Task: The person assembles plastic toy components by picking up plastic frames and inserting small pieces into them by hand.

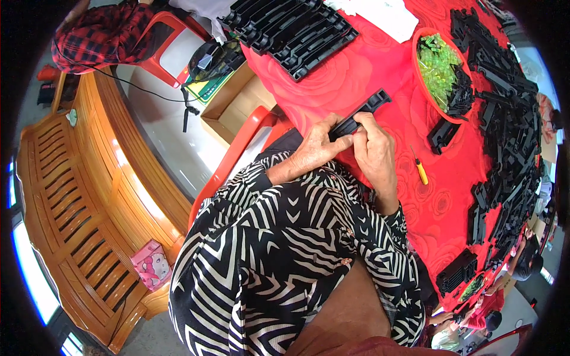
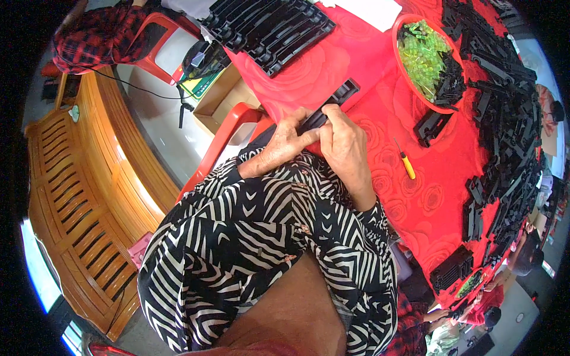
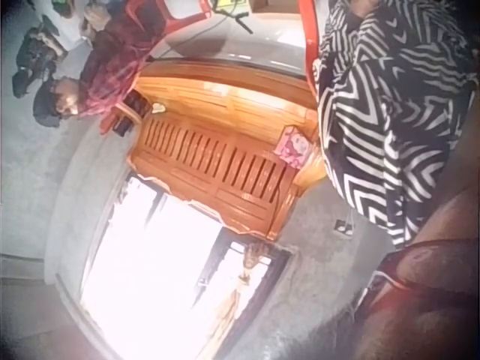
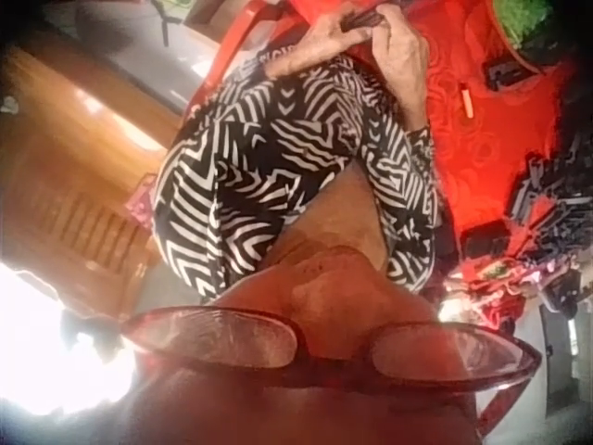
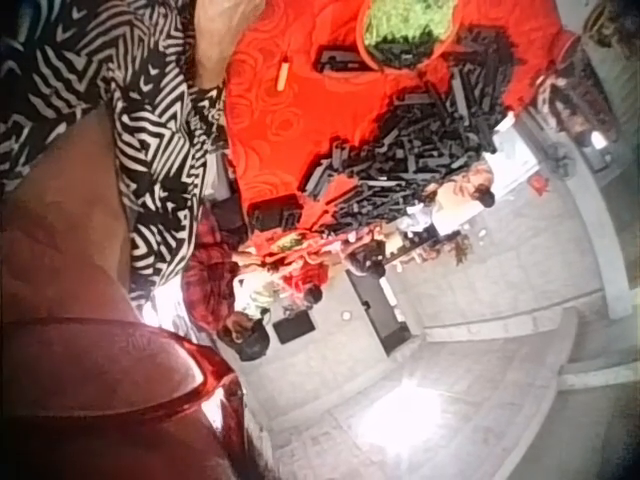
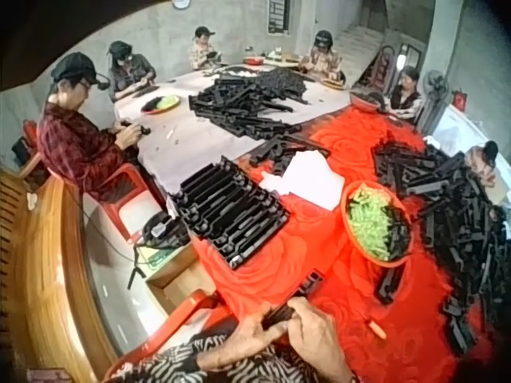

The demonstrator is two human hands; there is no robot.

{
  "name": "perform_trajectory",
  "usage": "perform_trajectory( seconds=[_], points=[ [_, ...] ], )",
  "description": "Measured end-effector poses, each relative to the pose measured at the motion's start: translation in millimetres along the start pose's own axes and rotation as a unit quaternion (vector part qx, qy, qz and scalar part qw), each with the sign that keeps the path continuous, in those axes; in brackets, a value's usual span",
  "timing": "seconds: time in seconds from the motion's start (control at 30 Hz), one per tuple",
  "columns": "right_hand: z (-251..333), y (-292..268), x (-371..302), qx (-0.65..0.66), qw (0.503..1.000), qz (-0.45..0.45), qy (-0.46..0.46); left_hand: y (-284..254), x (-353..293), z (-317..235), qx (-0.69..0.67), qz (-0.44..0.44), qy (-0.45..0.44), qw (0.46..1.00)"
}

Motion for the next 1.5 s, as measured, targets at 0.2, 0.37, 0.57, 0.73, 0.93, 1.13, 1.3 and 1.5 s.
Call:
perform_trajectory(
  seconds=[0.2, 0.37, 0.57, 0.73, 0.93, 1.13, 1.3, 1.5],
  points=[
    [-6, 3, 0, 0.083, 0.992, 0.034, 0.088, -3, 3, -3, 0.002, 0.038, -0.052, 0.998],
    [-12, 7, 0, 0.131, 0.986, 0.029, 0.094, -3, 3, 0, 0.039, 0.028, -0.027, 0.998],
    [-7, 5, 2, 0.138, 0.984, 0.049, 0.100, -7, 6, -18, 0.140, -0.027, -0.066, 0.988],
    [-1, 6, -2, 0.128, 0.984, -0.109, 0.053, -26, 18, -34, 0.264, -0.110, 0.026, 0.958],
    [-15, 5, -13, 0.118, 0.983, -0.089, 0.111, -59, 56, -51, 0.486, -0.227, 0.221, 0.815],
    [-17, 5, -23, 0.095, 0.983, -0.101, 0.121, -94, 104, -55, 0.614, -0.245, 0.248, 0.708],
    [-24, 2, -32, 0.077, 0.985, -0.089, 0.130, -99, 123, -46, 0.660, -0.230, 0.246, 0.671],
    [-36, 5, -42, 0.090, 0.977, -0.092, 0.170, -99, 139, -50, 0.712, -0.227, 0.242, 0.619]
  ],
)
Point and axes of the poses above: each hand's wrist, its own x-axis towards the middle knuckle, its own y-axis out of the palm, z = x × y, the point moved 1 cm from there along x, towards the middle knuckle, and after that the axes turned 2 degrees about -x, right-handed, at the moved point
